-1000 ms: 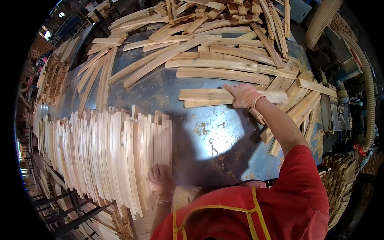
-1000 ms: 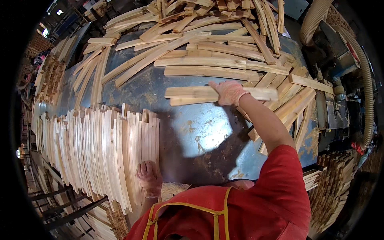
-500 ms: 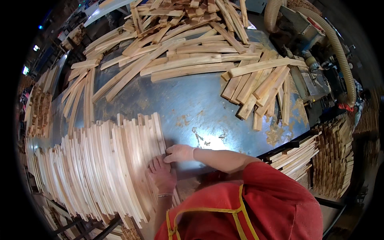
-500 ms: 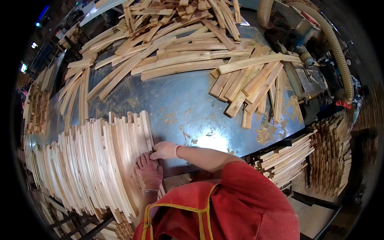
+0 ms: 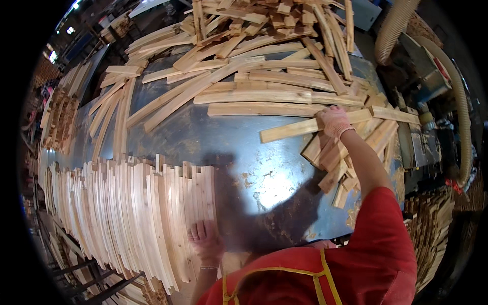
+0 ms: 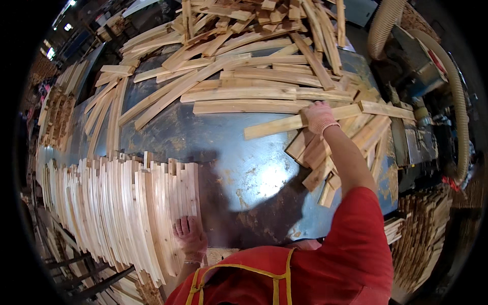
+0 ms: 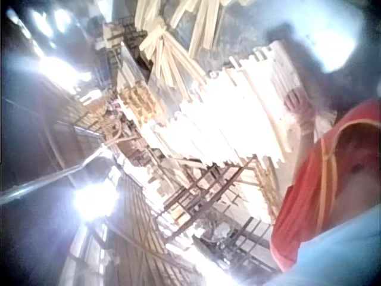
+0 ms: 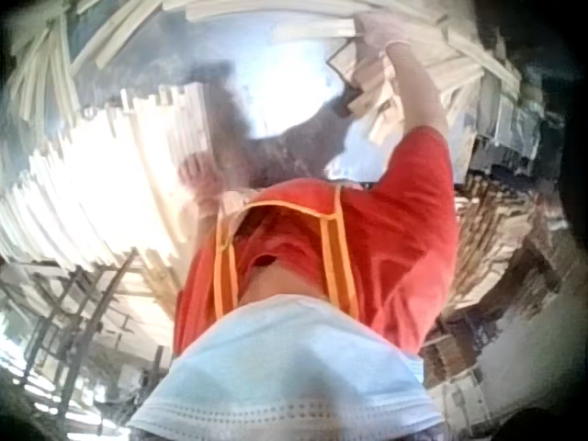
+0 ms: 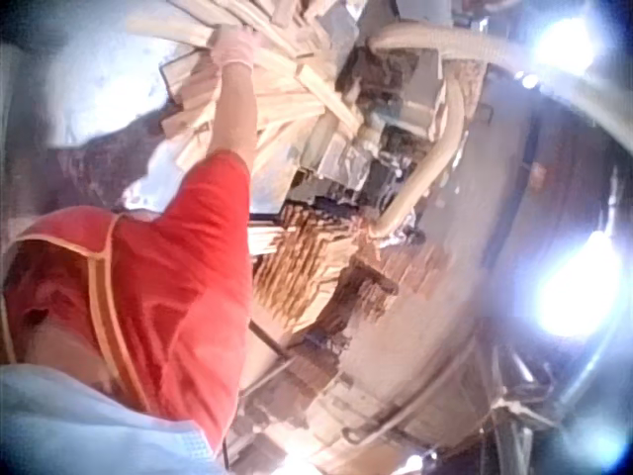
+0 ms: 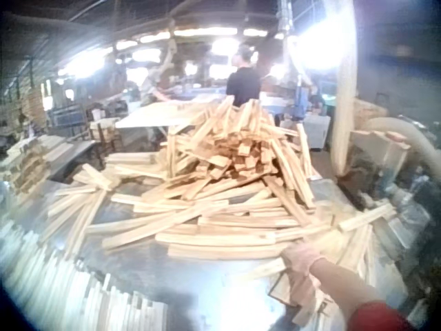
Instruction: The person repeatedly picks up thin wooden planks from a disorganized pile on a metal table and stacks them neatly to the left. The person handles the planks one by one or in small groups, aligning them into a growing stack.
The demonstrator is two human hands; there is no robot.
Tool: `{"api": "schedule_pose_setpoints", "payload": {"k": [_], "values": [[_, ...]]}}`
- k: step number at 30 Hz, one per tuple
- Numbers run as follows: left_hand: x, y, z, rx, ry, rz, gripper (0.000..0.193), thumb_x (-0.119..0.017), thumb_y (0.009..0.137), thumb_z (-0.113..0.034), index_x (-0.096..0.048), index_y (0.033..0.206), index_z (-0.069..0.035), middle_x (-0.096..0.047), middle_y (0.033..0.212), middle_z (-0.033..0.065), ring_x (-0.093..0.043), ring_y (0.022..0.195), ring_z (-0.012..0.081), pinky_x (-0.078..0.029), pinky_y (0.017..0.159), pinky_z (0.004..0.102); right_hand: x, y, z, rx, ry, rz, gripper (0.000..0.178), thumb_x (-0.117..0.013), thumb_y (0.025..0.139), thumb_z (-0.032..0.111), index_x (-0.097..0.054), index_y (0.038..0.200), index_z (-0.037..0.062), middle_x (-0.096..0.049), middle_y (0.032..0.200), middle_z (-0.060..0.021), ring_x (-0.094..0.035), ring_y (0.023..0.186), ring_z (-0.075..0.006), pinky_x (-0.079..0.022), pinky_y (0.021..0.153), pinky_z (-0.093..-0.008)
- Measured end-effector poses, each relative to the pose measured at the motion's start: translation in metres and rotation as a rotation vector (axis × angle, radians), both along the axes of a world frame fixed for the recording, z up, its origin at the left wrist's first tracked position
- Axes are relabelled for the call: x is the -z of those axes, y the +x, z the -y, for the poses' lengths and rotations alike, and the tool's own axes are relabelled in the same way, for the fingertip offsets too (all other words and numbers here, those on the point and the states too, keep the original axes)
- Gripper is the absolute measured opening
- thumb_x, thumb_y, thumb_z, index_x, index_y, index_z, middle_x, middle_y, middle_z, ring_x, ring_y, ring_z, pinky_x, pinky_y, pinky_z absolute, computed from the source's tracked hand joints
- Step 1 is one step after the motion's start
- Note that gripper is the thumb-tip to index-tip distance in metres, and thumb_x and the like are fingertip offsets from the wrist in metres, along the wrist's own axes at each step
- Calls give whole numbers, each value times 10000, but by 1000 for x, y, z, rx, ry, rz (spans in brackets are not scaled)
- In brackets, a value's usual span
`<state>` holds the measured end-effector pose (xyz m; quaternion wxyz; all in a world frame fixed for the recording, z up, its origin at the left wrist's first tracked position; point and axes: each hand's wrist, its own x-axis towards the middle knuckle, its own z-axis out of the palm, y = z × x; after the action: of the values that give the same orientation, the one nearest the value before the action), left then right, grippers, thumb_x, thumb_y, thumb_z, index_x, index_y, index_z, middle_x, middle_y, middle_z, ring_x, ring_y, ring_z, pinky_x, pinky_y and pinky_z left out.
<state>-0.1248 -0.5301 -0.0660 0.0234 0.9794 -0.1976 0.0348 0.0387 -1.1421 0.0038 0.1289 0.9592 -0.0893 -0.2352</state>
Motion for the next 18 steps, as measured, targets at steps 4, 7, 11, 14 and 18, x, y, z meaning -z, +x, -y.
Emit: {"api": "schedule_pose_setpoints", "payload": {"k": [4,7,11,14,18], "values": [[-10,0,9,-27,-21,75,516,-640,797,-237,-671,1287,-79,-633,1331,189,-577,1268,427,-409,1151,626,-33,59,-76,-165,333,189,572,-745,867,305,-675,1417,165,-698,1326,-155,-611,1335,-373,-505,1117,-472],[-9,7,9,-11,18,57,450,-650,843,-265,-695,1255,-89,-653,1306,190,-601,1229,434,-419,1142,626,-21,118,-84,-156,420,434,629,-764,846,322,-645,1444,166,-693,1354,-174,-631,1311,-382,-517,1107,-450],[-9,6,9,4,55,83,477,-674,874,-312,-668,1289,-77,-630,1326,193,-582,1250,439,-410,1150,623,0,151,-89,41,434,293,792,-819,793,339,-559,1523,178,-684,1410,-201,-634,1335,-377,-531,1092,-447],[-10,6,8,-9,37,54,512,-668,876,-306,-640,1321,-53,-608,1354,192,-551,1296,443,-399,1157,623,-15,136,-94,31,526,207,922,-844,767,314,-477,1603,182,-680,1430,-221,-650,1313,-403,-539,1074,-468],[-13,8,11,15,-14,136,345,-623,951,-265,-691,1226,-69,-653,1269,177,-601,1211,408,-448,1095,595,-31,47,-135,197,935,212,1074,-874,789,304,-340,1696,94,-695,1357,-264,-687,1208,-378,-544,1040,-425]]}}
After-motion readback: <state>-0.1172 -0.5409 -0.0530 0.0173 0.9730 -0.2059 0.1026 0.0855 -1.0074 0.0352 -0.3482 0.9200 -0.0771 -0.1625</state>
